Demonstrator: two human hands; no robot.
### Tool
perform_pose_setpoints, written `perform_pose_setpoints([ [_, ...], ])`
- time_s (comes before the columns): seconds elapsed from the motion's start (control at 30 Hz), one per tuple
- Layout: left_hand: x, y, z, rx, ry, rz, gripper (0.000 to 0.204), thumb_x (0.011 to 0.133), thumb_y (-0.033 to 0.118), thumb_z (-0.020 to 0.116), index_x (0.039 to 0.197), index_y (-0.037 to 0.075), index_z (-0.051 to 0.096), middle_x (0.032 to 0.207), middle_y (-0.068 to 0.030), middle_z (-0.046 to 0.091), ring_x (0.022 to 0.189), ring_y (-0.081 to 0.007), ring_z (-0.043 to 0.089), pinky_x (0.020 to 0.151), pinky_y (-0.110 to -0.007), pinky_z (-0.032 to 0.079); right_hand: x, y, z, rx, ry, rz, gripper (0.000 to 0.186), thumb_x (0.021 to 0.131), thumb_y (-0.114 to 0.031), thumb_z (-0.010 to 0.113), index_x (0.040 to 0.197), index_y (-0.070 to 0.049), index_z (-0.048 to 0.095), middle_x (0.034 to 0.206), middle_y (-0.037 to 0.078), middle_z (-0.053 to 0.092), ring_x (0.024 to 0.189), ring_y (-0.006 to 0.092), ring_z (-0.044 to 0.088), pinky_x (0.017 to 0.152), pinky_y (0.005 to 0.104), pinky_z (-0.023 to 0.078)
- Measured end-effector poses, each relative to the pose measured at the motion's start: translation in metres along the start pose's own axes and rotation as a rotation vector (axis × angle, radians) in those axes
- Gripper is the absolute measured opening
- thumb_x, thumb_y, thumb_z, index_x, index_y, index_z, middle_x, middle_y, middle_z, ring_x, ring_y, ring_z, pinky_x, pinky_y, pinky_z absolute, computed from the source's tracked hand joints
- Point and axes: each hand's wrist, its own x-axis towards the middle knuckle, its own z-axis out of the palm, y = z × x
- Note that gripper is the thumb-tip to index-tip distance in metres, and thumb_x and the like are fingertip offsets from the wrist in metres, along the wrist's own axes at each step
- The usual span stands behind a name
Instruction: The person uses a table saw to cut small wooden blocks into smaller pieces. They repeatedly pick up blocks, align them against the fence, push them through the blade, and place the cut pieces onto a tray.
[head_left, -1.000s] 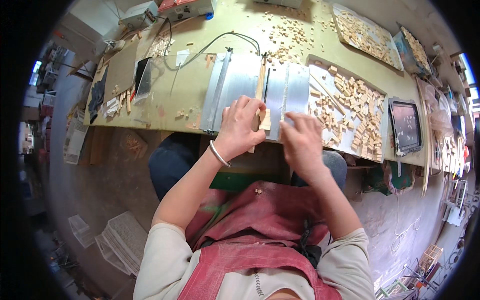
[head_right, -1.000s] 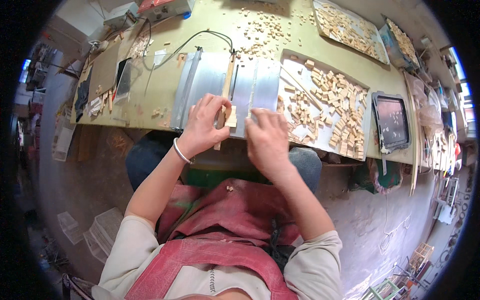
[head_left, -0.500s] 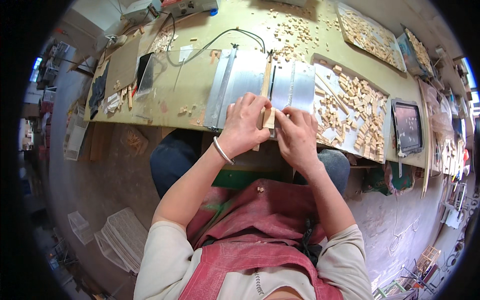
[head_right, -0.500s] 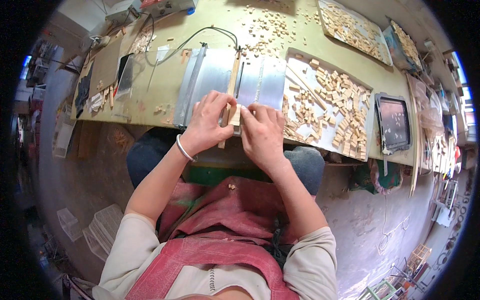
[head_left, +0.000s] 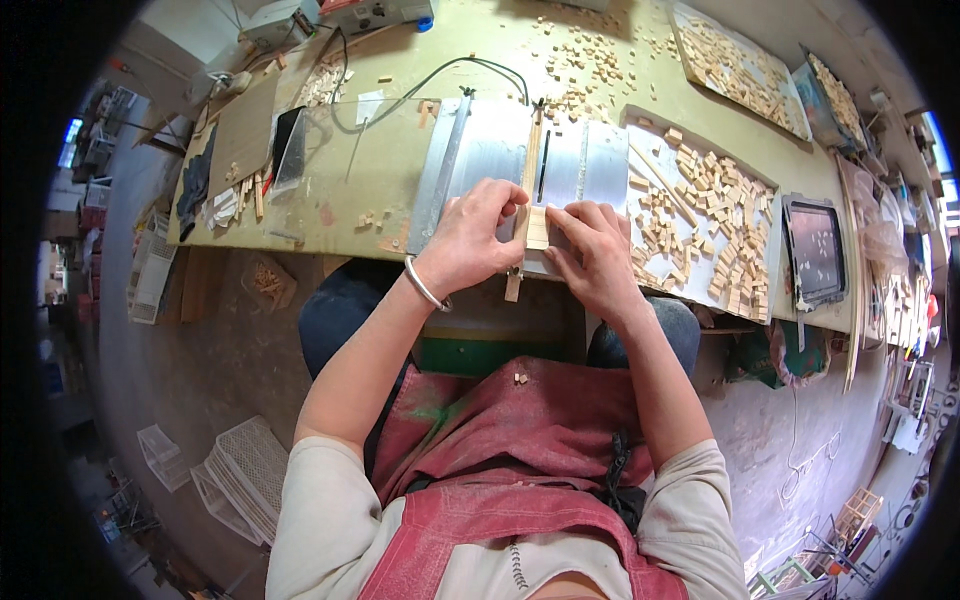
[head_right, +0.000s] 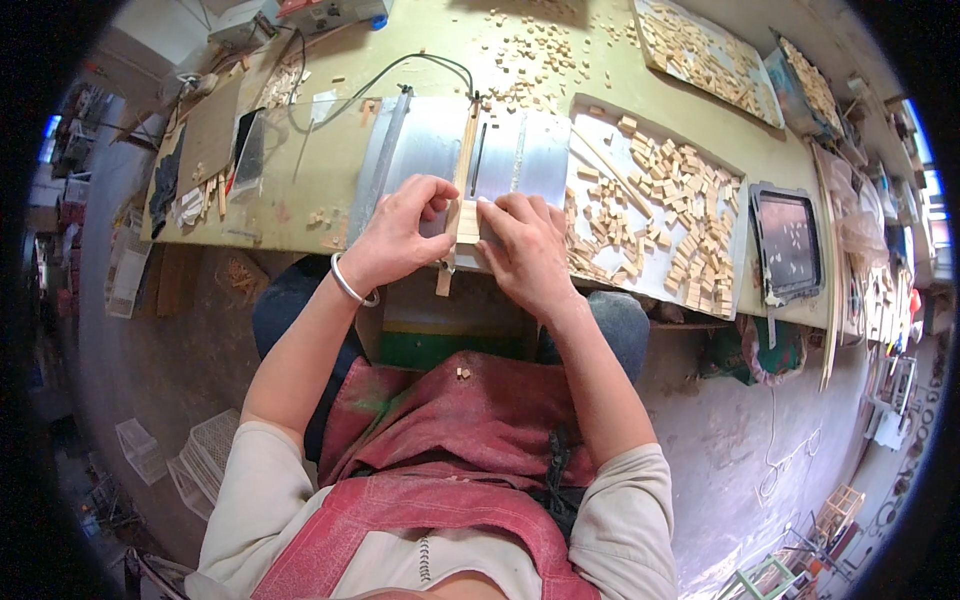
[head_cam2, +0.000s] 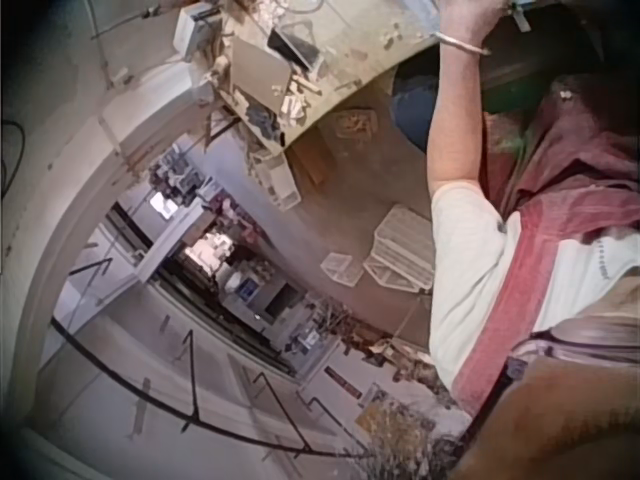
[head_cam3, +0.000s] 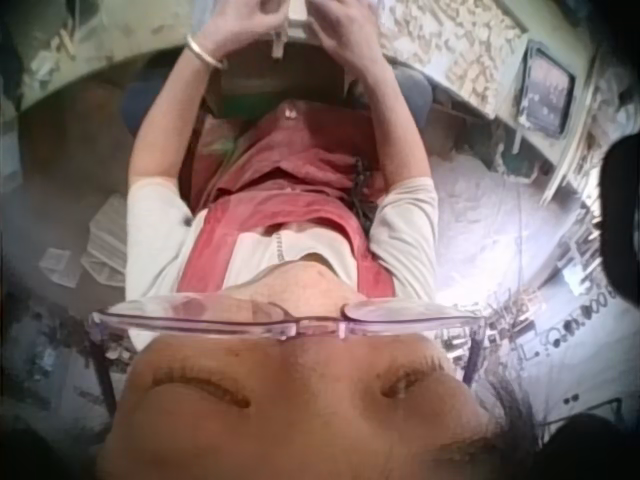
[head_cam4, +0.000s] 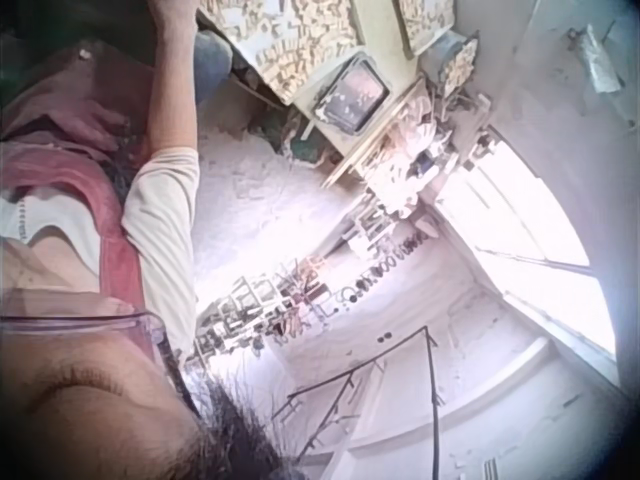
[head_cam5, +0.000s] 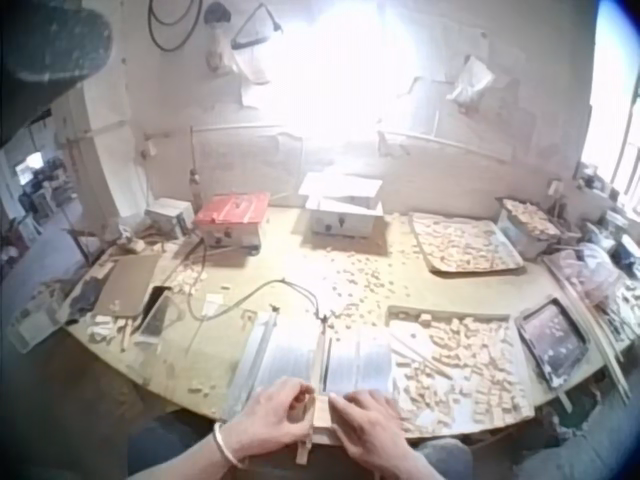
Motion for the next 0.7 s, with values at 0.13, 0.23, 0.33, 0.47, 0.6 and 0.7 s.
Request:
perform_pose_setpoints([
  [0.13, 0.002, 0.001, 0.002, 0.09, 0.01, 0.063, 0.047, 0.08, 0.012, 0.083, 0.124, 0.007, 0.068, 0.107, -0.0092, 0.065, 0.093, -0.0253, 0.066, 0.088, -0.038, 0.058, 0.002, 0.001, -0.001, 0.03, -0.017, 0.002, 0.047, 0.092, -0.016, 0.082, 0.137, -0.009, 0.074, 0.124, 0.008, 0.069, 0.121, 0.0319, 0.061, 0.11, 0.0471, 0.042],
  [0.23, 0.003, 0.005, 0.0, 0.114, -0.028, 0.047, 0.044, 0.078, 0.013, 0.084, 0.12, 0.009, 0.069, 0.104, -0.008, 0.064, 0.092, -0.0255, 0.065, 0.086, -0.039, 0.057, 0.0, 0.0, 0.002, 0.052, 0.024, 0.018, 0.043, 0.091, -0.015, 0.083, 0.132, -0.007, 0.075, 0.122, 0.009, 0.069, 0.12, 0.032, 0.061, 0.108, 0.0467, 0.043],
  [0.33, 0.003, 0.003, 0.002, 0.114, 0.004, 0.067, 0.042, 0.078, 0.013, 0.084, 0.117, 0.011, 0.069, 0.102, -0.007, 0.063, 0.09, -0.0251, 0.065, 0.083, -0.039, 0.056, -0.005, -0.004, 0.005, 0.028, 0.079, 0.094, 0.037, 0.089, -0.012, 0.084, 0.124, -0.006, 0.075, 0.118, 0.01, 0.068, 0.117, 0.0321, 0.062, 0.106, 0.0458, 0.043],
  [0.47, 0.004, 0.004, 0.001, 0.125, -0.01, 0.069, 0.04, 0.077, 0.015, 0.085, 0.114, 0.011, 0.068, 0.1, -0.0063, 0.061, 0.09, -0.0255, 0.064, 0.083, -0.04, 0.054, -0.008, -0.001, 0.012, 0.0, 0.065, -0.009, 0.033, 0.086, -0.011, 0.085, 0.118, -0.007, 0.075, 0.115, 0.011, 0.067, 0.114, 0.0326, 0.064, 0.103, 0.0458, 0.045],
  [0.6, 0.004, 0.005, 0.001, 0.158, -0.011, 0.072, 0.04, 0.077, 0.017, 0.085, 0.113, 0.012, 0.068, 0.099, -0.006, 0.06, 0.091, -0.0262, 0.063, 0.085, -0.041, 0.052, -0.003, -0.002, 0.005, -0.016, 0.054, 0.006, 0.038, 0.085, -0.014, 0.086, 0.121, -0.007, 0.075, 0.116, 0.011, 0.067, 0.116, 0.0329, 0.064, 0.103, 0.0467, 0.046],
  [0.7, 0.004, 0.005, 0.0, 0.151, -0.016, 0.072, 0.04, 0.077, 0.017, 0.085, 0.114, 0.012, 0.068, 0.099, -0.006, 0.061, 0.092, -0.0263, 0.063, 0.087, -0.042, 0.052, 0.002, -0.004, -0.004, 0.003, 0.035, 0.037, 0.045, 0.086, -0.015, 0.086, 0.129, -0.006, 0.074, 0.119, 0.012, 0.068, 0.117, 0.0323, 0.064, 0.107, 0.0457, 0.045],
])
